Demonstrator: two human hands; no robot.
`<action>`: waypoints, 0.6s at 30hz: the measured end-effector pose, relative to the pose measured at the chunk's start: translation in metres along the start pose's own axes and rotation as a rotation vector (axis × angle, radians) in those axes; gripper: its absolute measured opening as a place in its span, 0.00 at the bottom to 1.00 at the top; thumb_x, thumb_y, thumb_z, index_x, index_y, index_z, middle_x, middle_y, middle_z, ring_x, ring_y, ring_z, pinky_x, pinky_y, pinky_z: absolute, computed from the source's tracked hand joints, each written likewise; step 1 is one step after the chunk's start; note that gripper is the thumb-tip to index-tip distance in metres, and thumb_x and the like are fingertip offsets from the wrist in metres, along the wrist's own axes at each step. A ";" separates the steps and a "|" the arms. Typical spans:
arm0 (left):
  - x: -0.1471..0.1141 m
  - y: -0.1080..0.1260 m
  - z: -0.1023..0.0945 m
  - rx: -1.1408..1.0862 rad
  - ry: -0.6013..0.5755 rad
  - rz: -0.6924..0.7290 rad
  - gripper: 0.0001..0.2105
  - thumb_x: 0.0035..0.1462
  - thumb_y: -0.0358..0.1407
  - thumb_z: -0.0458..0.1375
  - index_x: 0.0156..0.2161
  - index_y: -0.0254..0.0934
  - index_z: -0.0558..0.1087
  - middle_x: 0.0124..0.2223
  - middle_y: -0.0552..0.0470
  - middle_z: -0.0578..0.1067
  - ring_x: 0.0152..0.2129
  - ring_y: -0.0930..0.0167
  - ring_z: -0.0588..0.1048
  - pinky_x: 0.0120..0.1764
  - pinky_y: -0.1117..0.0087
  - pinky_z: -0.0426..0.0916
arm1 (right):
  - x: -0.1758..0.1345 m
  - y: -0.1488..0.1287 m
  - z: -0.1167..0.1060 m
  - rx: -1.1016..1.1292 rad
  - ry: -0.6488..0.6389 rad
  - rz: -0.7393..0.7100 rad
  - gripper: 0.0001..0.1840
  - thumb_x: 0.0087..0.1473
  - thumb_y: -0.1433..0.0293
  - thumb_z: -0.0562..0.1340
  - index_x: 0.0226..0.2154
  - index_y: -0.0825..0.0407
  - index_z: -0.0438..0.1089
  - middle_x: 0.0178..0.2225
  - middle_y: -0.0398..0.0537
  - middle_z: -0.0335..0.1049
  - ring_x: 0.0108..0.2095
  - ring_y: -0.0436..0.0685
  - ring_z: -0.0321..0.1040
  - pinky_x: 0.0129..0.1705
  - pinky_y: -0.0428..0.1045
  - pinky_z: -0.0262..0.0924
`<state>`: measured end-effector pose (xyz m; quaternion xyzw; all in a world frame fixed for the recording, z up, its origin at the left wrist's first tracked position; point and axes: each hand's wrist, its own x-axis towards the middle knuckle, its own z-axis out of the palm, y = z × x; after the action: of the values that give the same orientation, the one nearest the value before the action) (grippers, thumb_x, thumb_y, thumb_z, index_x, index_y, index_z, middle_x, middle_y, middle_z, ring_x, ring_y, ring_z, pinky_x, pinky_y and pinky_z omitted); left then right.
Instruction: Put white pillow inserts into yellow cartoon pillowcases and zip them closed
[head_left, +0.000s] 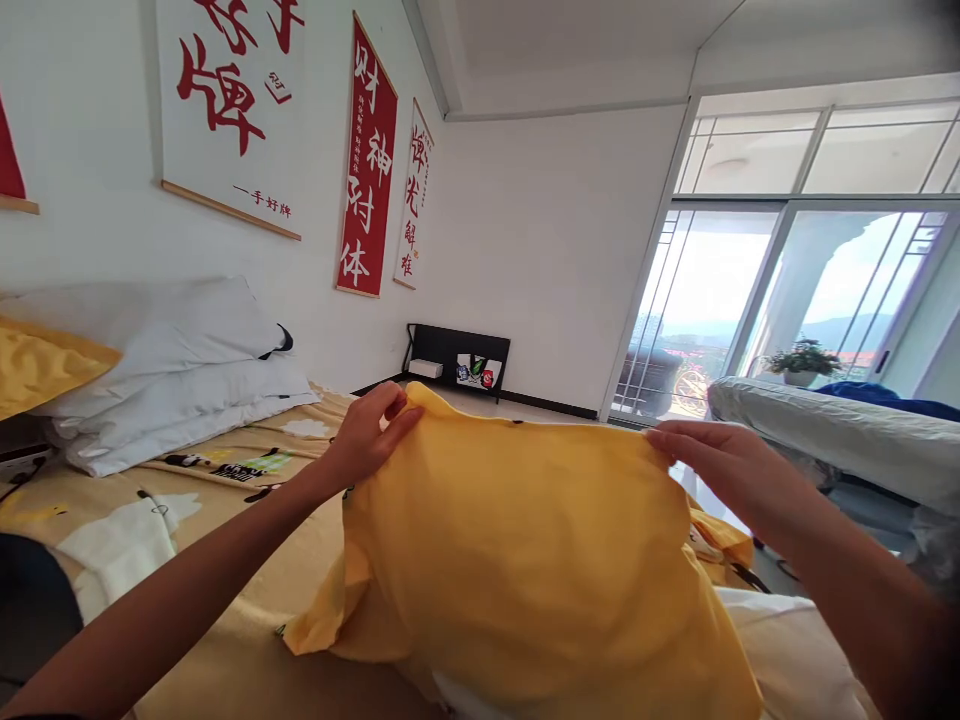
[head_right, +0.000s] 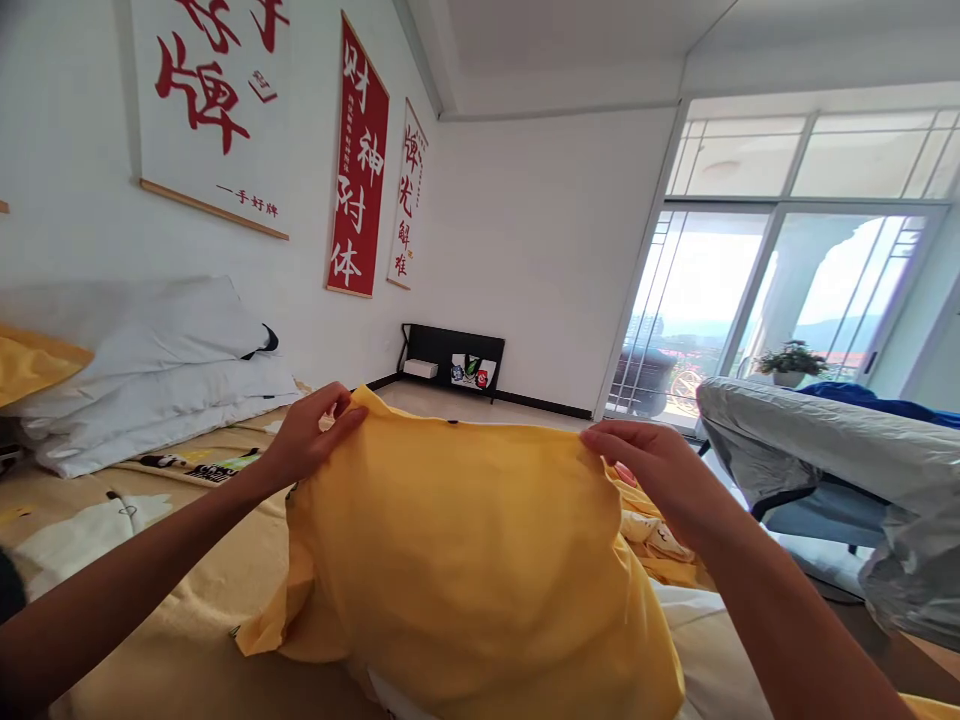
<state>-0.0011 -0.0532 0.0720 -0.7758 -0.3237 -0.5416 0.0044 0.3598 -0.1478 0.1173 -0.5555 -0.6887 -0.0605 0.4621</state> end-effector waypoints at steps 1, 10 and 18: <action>-0.002 0.002 -0.001 0.008 0.027 0.018 0.14 0.60 0.43 0.49 0.27 0.39 0.56 0.26 0.56 0.60 0.25 0.72 0.59 0.30 0.70 0.57 | -0.002 -0.002 -0.001 0.014 -0.029 -0.002 0.23 0.51 0.47 0.56 0.21 0.47 0.70 0.23 0.47 0.70 0.26 0.55 0.65 0.28 0.49 0.62; -0.012 0.022 0.006 -0.011 -0.020 0.107 0.14 0.62 0.41 0.48 0.27 0.39 0.55 0.27 0.54 0.62 0.25 0.71 0.61 0.32 0.69 0.59 | -0.030 0.063 0.040 -0.494 0.034 -0.155 0.14 0.60 0.61 0.46 0.30 0.47 0.63 0.24 0.43 0.70 0.22 0.55 0.64 0.25 0.48 0.53; -0.019 0.018 0.024 -0.043 -0.109 -0.083 0.19 0.52 0.50 0.58 0.41 0.38 0.64 0.42 0.46 0.70 0.38 0.63 0.69 0.39 0.64 0.66 | -0.040 0.096 0.036 -0.693 0.199 -0.178 0.15 0.61 0.64 0.47 0.33 0.48 0.66 0.28 0.46 0.74 0.23 0.56 0.68 0.24 0.48 0.49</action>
<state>0.0244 -0.0682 0.0524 -0.7899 -0.3436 -0.5052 -0.0522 0.4164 -0.1179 0.0274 -0.6082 -0.6246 -0.3837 0.3045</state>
